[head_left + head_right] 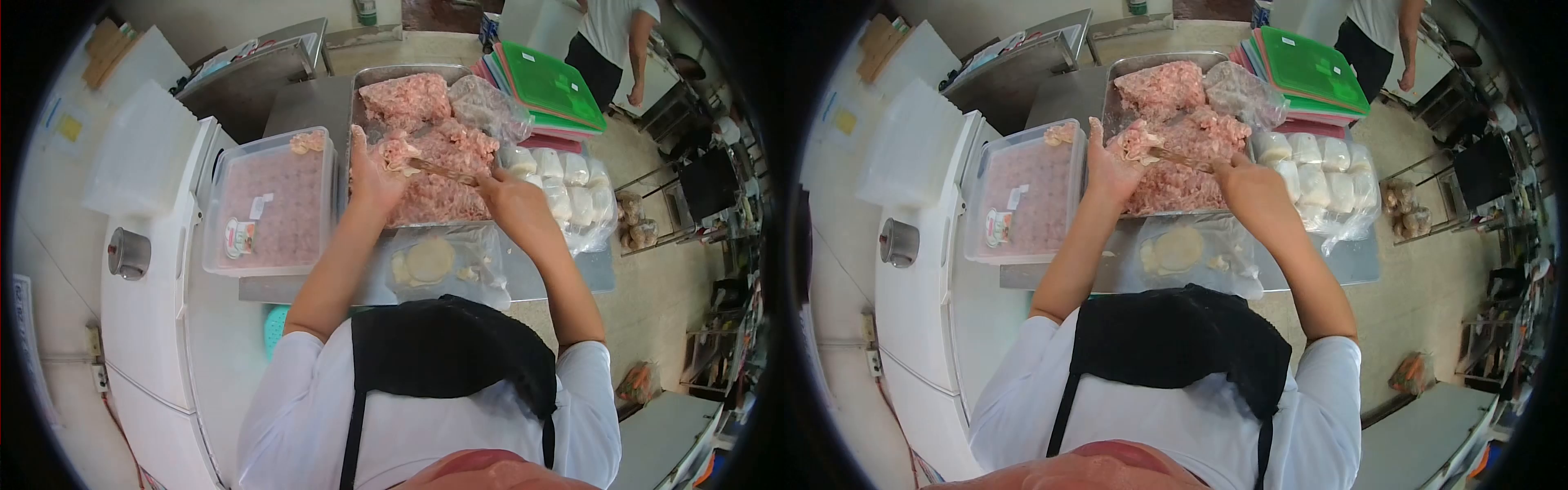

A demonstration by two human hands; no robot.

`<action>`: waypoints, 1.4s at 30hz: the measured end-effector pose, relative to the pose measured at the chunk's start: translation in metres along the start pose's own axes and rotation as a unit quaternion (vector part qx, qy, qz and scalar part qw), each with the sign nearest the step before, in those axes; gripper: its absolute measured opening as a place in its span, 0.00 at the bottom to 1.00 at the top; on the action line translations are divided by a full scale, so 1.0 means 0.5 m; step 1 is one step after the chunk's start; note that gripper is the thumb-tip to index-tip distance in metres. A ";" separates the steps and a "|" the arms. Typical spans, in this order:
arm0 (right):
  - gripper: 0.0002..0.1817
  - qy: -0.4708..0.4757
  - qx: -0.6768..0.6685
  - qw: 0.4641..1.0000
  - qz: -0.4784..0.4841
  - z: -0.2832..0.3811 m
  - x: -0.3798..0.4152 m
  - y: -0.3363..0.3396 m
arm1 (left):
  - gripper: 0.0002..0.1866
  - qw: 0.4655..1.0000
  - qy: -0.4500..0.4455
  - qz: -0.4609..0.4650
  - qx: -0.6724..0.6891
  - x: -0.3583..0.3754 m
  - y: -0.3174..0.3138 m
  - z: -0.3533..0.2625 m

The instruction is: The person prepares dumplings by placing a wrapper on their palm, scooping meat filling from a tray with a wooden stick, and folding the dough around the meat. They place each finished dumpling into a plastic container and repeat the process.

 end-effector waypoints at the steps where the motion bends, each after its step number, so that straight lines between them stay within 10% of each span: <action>1: 0.13 0.007 -0.003 1.000 -0.025 0.012 -0.003 0.025 | 0.46 1.000 -0.001 -0.006 -0.006 0.003 0.000 -0.001; 15: 0.14 0.048 -0.090 0.992 -0.079 0.046 -0.035 0.016 | 0.35 0.999 -0.016 0.001 0.039 0.054 -0.049 -0.029; 17: 0.13 0.044 -0.177 0.974 -0.133 0.020 -0.026 0.044 | 0.29 0.954 -0.127 0.025 -0.271 0.036 -0.012 -0.070; 21: 0.14 0.071 -0.263 0.948 -0.163 -0.022 -0.003 0.061 | 0.27 0.959 -0.024 0.070 -0.274 0.105 -0.097 -0.028; 23: 0.15 0.057 -0.305 0.946 -0.091 -0.027 0.004 0.049 | 0.36 0.852 -0.142 0.042 -0.502 0.138 -0.152 -0.045; 25: 0.15 0.068 -0.319 0.943 -0.065 -0.021 0.015 0.055 | 0.41 0.630 -0.296 0.059 -0.716 0.170 -0.210 -0.045; 29: 0.16 0.106 -0.292 0.945 -0.097 -0.010 0.043 0.071 | 0.34 0.670 -0.047 0.037 -0.740 0.107 -0.163 0.010; 32: 0.18 0.116 -0.300 0.944 -0.072 -0.015 0.053 0.036 | 0.27 0.652 -0.089 0.047 -0.751 0.096 -0.151 0.008; 35: 0.20 0.145 -0.302 0.939 -0.075 -0.070 0.058 -0.015 | 0.24 0.487 -0.256 0.005 -0.835 0.107 -0.171 0.022; 38: 0.19 0.093 -0.208 0.972 -0.060 -0.126 0.073 -0.009 | 0.26 0.631 -0.162 -0.045 -0.757 0.059 -0.127 0.022; 42: 0.14 0.103 -0.171 0.965 -0.167 -0.105 0.098 0.014 | 0.28 0.684 -0.067 -0.133 -0.714 0.013 -0.052 0.035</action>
Point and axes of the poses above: each hand's wrist, its own x-axis away from the middle knuckle, its own y-axis out of the back of the hand, z = x × y, the point moved 10 cm from there along -x, towards the middle knuckle, and after that the axes turned 15 degrees about y, right-handed, at the moved point
